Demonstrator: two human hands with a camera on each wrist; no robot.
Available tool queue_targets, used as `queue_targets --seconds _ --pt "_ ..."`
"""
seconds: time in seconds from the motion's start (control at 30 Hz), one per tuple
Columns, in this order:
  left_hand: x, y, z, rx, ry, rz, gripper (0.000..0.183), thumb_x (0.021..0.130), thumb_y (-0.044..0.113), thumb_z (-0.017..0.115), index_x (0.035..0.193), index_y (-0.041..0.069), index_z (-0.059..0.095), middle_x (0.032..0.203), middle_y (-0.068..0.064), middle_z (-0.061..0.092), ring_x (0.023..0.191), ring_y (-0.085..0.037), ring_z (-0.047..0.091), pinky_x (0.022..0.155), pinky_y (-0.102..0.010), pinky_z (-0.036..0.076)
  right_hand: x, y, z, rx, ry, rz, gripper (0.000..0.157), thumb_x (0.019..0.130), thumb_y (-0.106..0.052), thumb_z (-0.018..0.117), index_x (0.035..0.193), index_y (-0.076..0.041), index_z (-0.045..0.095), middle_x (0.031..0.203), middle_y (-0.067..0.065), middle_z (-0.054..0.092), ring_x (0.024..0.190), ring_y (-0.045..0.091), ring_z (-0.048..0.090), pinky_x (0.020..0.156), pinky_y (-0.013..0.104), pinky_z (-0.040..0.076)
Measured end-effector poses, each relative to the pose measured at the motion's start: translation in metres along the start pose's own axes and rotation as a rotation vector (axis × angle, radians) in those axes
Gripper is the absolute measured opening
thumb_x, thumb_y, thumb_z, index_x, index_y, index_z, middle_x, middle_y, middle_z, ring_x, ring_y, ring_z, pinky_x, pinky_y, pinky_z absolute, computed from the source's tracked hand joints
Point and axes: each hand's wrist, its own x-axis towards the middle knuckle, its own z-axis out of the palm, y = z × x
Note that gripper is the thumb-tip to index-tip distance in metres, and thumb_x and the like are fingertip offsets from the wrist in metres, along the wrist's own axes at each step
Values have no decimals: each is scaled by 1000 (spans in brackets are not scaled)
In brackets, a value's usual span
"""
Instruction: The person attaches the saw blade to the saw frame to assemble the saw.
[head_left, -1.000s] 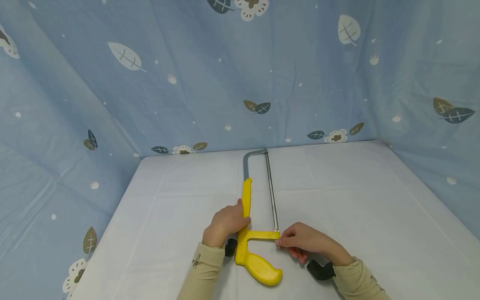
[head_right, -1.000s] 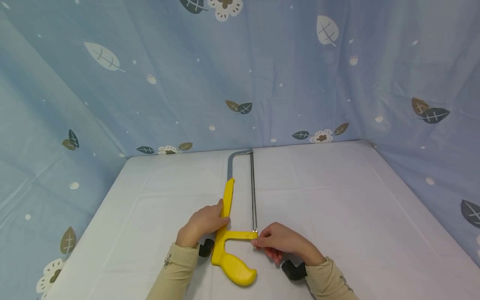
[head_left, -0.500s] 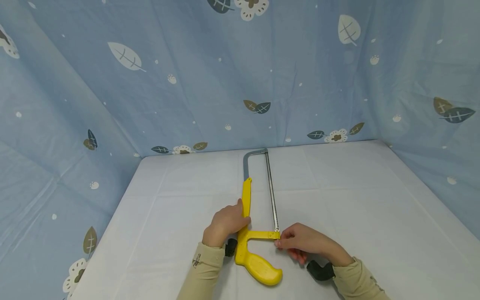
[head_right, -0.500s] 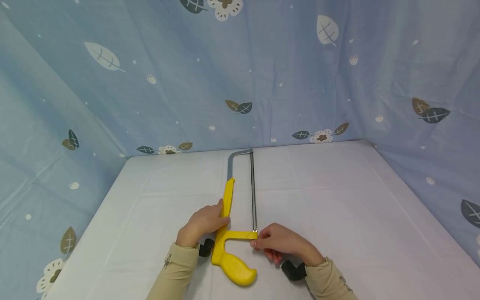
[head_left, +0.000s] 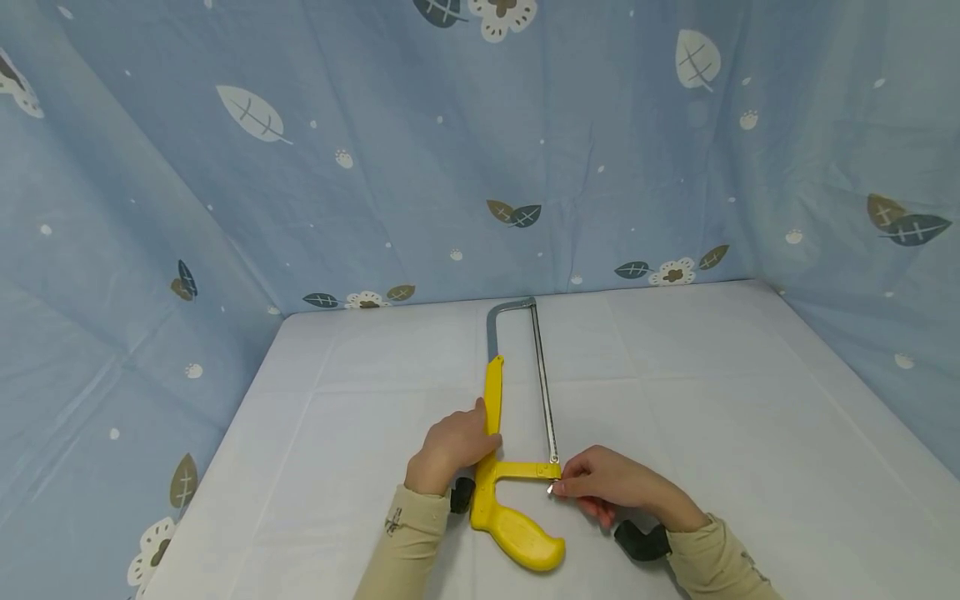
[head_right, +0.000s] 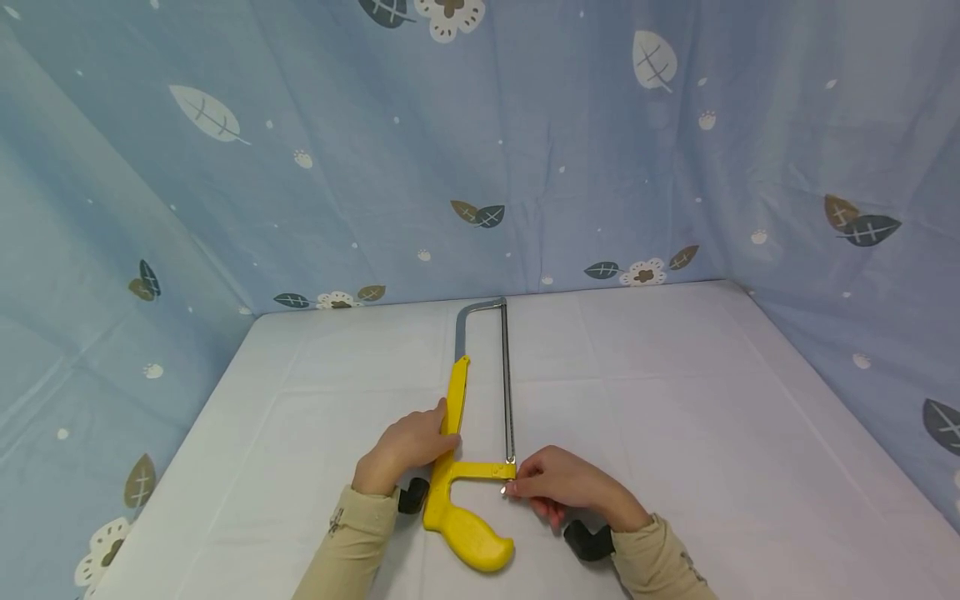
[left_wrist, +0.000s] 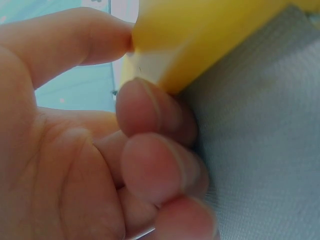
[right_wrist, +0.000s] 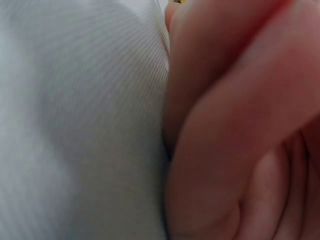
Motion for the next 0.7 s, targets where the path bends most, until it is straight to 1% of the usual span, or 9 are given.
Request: queue_targets --seconds 0.17,0.33,0.53,0.7 --pt "1 -1 1 0 1 5 71 84 33 53 140 1 24 65 -5 48 56 -17 45 51 -30 35 0 0 0 31 19 12 31 81 -35 63 79 -4 59 47 0 47 34 10 42 36 22 37" --pt "1 1 -1 5 -1 3 71 84 33 53 140 1 25 68 -5 49 59 -18 46 53 -30 36 1 2 -1 31 25 9 31 80 -34 64 77 -5 55 47 0 46 33 9 41 35 22 36" --pt "0 1 0 2 3 0 70 83 32 53 140 1 25 68 -5 49 58 -18 46 52 -30 35 1 2 -1 8 37 16 34 79 -36 64 73 -4 56 46 -1 46 33 9 41 35 22 36" --pt "-1 1 0 -6 3 0 71 83 32 54 140 1 25 69 -5 49 59 -18 46 52 -30 35 1 2 -1 10 36 16 35 80 -35 64 71 -1 57 45 -1 45 33 9 41 35 22 36"
